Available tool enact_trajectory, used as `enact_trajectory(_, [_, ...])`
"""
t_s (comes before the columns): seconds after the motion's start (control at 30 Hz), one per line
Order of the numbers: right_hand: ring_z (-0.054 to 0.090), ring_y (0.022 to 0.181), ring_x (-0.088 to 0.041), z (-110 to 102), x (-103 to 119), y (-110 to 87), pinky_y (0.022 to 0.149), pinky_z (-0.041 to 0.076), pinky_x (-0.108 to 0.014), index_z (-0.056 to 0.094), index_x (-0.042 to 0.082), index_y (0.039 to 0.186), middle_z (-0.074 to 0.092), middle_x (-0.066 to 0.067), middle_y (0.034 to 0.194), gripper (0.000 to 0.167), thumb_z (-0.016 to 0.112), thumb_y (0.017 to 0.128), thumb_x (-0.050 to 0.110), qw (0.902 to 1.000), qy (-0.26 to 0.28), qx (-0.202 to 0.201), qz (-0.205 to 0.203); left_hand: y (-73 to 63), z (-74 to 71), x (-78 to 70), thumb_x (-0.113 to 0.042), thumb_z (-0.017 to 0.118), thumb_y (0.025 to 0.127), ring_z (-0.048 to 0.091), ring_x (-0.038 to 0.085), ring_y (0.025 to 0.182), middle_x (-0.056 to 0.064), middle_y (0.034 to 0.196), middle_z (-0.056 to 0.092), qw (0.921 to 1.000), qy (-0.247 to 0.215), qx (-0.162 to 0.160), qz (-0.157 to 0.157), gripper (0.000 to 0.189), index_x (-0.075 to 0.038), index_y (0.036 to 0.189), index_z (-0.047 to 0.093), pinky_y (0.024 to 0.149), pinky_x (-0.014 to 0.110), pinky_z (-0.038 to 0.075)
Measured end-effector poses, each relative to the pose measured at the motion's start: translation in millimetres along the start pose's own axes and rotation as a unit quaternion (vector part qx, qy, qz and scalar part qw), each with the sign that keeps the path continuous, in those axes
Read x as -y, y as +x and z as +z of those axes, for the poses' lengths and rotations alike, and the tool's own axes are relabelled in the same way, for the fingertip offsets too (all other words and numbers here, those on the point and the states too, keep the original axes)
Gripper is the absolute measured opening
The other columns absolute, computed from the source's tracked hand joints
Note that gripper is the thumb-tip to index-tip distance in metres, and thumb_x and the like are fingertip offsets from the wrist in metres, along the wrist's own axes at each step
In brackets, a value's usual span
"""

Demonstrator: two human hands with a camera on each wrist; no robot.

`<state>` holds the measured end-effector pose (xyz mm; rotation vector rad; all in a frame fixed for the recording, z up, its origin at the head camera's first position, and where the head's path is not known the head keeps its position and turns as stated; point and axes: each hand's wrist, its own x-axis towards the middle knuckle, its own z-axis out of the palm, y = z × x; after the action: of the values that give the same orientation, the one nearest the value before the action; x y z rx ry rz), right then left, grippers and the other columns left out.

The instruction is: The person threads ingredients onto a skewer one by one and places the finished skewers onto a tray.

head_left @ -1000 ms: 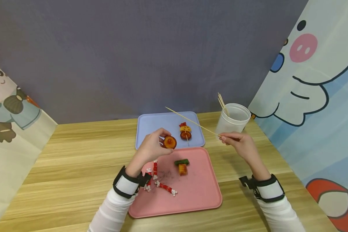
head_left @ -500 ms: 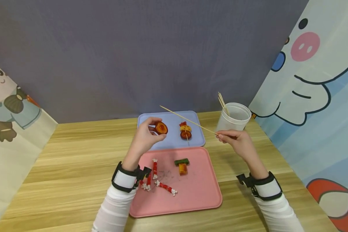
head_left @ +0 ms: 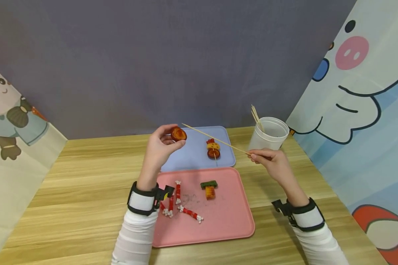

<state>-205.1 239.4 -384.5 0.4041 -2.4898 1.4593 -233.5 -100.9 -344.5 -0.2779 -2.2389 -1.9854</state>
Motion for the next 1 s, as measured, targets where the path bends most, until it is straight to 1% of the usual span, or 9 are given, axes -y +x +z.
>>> enact_trajectory(0.1, [0.064,0.076,0.005,-0.9,0.3,-1.1,0.066,0.055,-0.018,0.069,-0.006,0.106,0.069,-0.026,0.094,0.020,0.061,0.089,-0.001,1.0000,0.001,-0.002,-0.005,0.2,-1.9,-0.2,-0.008,0.075,0.079,0.057,0.017,0.091,0.011,0.113,0.060,0.9998,-0.015,-0.008,0.013,0.050,-0.008,0.126,0.058,0.073,0.018,0.050])
enact_trajectory(0.17, [0.064,0.076,0.005,-1.3,0.8,-2.1,0.067,0.055,-0.019,0.070,-0.006,0.105,0.069,-0.026,0.094,0.019,0.061,0.089,-0.001,1.0000,0.000,-0.001,-0.005,-0.2,-3.4,0.1,-0.009,0.075,0.080,0.057,0.017,0.093,0.009,0.115,0.060,0.9995,-0.026,-0.009,0.017,0.049,-0.009,0.126,0.059,0.075,0.018,0.051])
enact_trajectory(0.3, [0.064,0.077,0.005,-0.4,2.1,-4.0,0.068,0.055,-0.019,0.070,-0.005,0.105,0.070,-0.024,0.095,0.020,0.062,0.088,0.001,1.0000,-0.005,0.004,-0.002,-0.5,-5.9,0.9,-0.008,0.072,0.083,0.058,0.017,0.098,0.007,0.116,0.058,0.9970,-0.075,-0.006,0.017,0.046,-0.008,0.127,0.059,0.080,0.020,0.052])
enact_trajectory(0.43, [0.064,0.078,0.005,0.6,3.2,-3.8,0.068,0.054,-0.017,0.070,-0.004,0.106,0.070,-0.023,0.096,0.020,0.062,0.088,0.002,1.0000,-0.006,0.006,-0.003,-0.1,-7.6,0.8,-0.004,0.070,0.083,0.059,0.018,0.097,0.006,0.115,0.057,0.9914,-0.129,-0.004,0.020,0.043,-0.005,0.125,0.059,0.081,0.022,0.053])
enact_trajectory(0.5, [0.064,0.078,0.005,0.8,3.8,-3.2,0.068,0.054,-0.017,0.070,-0.004,0.106,0.071,-0.022,0.095,0.020,0.063,0.088,0.003,0.9999,-0.010,0.006,-0.004,-0.3,-8.2,0.5,-0.003,0.070,0.083,0.059,0.018,0.096,0.005,0.115,0.057,0.9896,-0.142,-0.004,0.022,0.043,-0.004,0.125,0.060,0.081,0.023,0.053])
enact_trajectory(0.63, [0.064,0.077,0.005,0.6,4.9,-2.6,0.068,0.053,-0.016,0.071,-0.002,0.105,0.071,-0.020,0.094,0.020,0.063,0.088,0.004,0.9997,-0.021,0.005,-0.007,-1.0,-8.7,-0.2,-0.003,0.070,0.083,0.058,0.019,0.098,0.006,0.117,0.056,0.9891,-0.147,0.000,0.016,0.043,-0.005,0.125,0.060,0.081,0.023,0.053])
enact_trajectory(0.77, [0.064,0.077,0.005,0.3,5.5,-2.9,0.067,0.053,-0.015,0.072,0.000,0.105,0.072,-0.018,0.094,0.020,0.064,0.088,0.005,0.9995,-0.031,0.004,-0.006,-1.5,-8.0,-0.5,-0.004,0.071,0.083,0.058,0.019,0.099,0.007,0.119,0.055,0.9904,-0.138,0.004,0.009,0.045,-0.006,0.126,0.060,0.081,0.022,0.053])
enact_trajectory(1.0, [0.063,0.077,0.005,0.3,5.2,-3.7,0.068,0.054,-0.017,0.072,0.001,0.105,0.072,-0.017,0.094,0.019,0.064,0.088,0.006,0.9991,-0.041,0.003,0.000,-0.6,-7.4,1.0,-0.006,0.071,0.084,0.058,0.019,0.099,0.008,0.118,0.056,0.9918,-0.127,0.011,0.007,0.044,-0.006,0.126,0.060,0.081,0.022,0.053])
